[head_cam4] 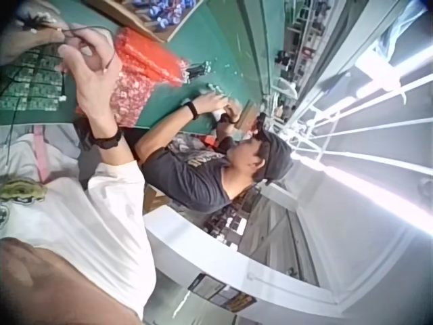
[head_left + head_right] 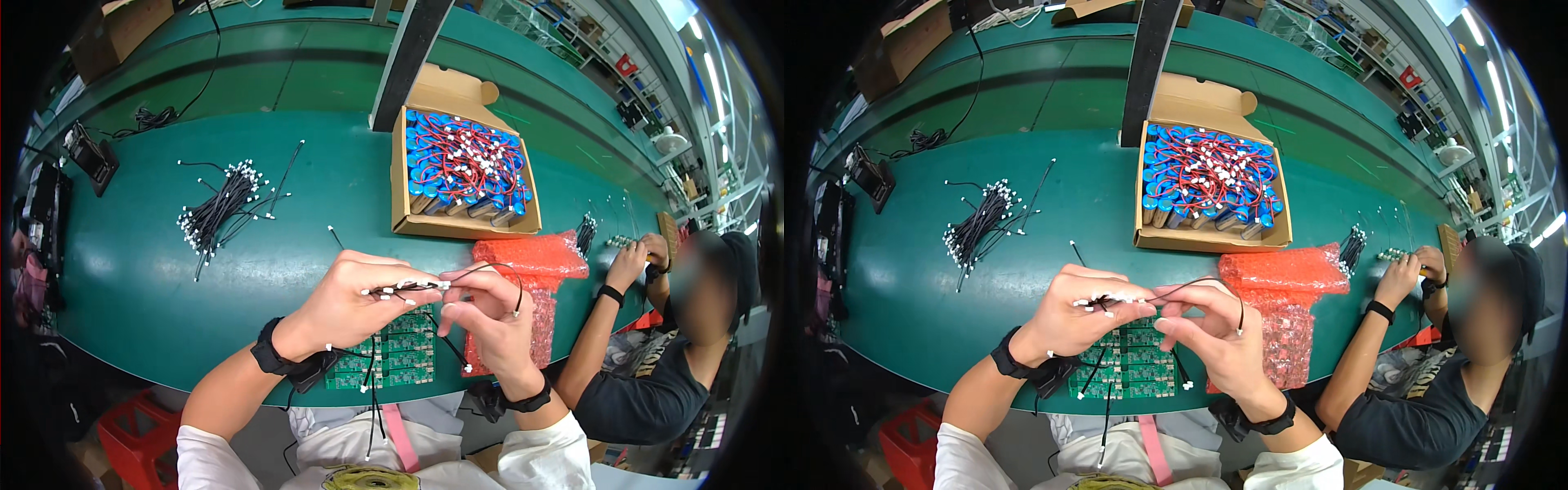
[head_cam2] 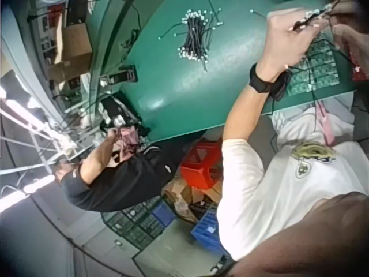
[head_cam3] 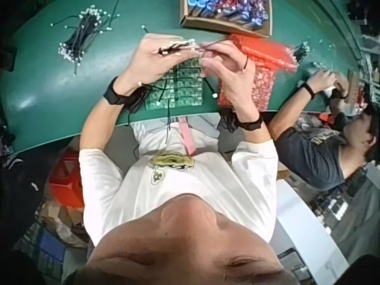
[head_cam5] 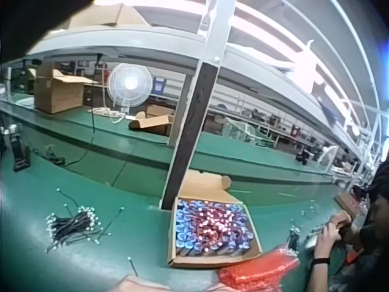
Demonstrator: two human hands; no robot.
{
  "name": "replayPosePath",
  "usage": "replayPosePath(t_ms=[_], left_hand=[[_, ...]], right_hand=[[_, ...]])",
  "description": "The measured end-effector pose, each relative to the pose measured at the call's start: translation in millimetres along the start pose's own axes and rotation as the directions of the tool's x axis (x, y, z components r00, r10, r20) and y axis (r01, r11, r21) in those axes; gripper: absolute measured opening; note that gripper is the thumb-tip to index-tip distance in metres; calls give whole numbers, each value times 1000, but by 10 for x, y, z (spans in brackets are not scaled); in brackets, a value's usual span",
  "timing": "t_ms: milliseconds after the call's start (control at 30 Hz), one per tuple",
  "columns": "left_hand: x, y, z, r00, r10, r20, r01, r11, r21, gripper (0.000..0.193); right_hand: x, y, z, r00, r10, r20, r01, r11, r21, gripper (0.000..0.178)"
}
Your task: Assembling electronic components by connecting wires to circuit boards.
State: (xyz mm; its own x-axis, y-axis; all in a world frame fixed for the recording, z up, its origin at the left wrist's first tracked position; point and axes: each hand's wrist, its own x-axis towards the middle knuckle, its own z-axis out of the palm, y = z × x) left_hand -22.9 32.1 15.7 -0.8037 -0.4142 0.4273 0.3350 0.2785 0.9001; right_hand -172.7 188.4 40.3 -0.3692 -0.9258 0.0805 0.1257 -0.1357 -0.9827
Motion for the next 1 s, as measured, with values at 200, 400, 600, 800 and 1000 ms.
replayPosePath(t_ms=[200, 400, 600, 800, 1000], left_hand=[[-57, -106, 24, 993, 113, -40, -115, 993, -31, 14], [-66, -1, -27, 1000, 15, 6, -15, 999, 33, 16], [-63, 3, -12, 1000, -15, -16, 16, 1000, 16, 12], [-69, -61, 17, 1000, 15, -6, -15, 1000, -24, 13], [-64, -11, -34, 995, -86, 56, 89, 995, -52, 12]], right_hand=[[30, 63, 65, 997, -73, -40, 73, 997, 5, 9], [11, 7, 107, 956, 279, -86, -241, 921, 307, 7], [-21, -19, 122, 943, 327, -65, -295, 909, 294, 10], [-57, -85, 113, 973, 197, -122, -197, 980, 14, 8], [-148, -219, -105, 993, -73, -95, 22, 890, -455, 5]])
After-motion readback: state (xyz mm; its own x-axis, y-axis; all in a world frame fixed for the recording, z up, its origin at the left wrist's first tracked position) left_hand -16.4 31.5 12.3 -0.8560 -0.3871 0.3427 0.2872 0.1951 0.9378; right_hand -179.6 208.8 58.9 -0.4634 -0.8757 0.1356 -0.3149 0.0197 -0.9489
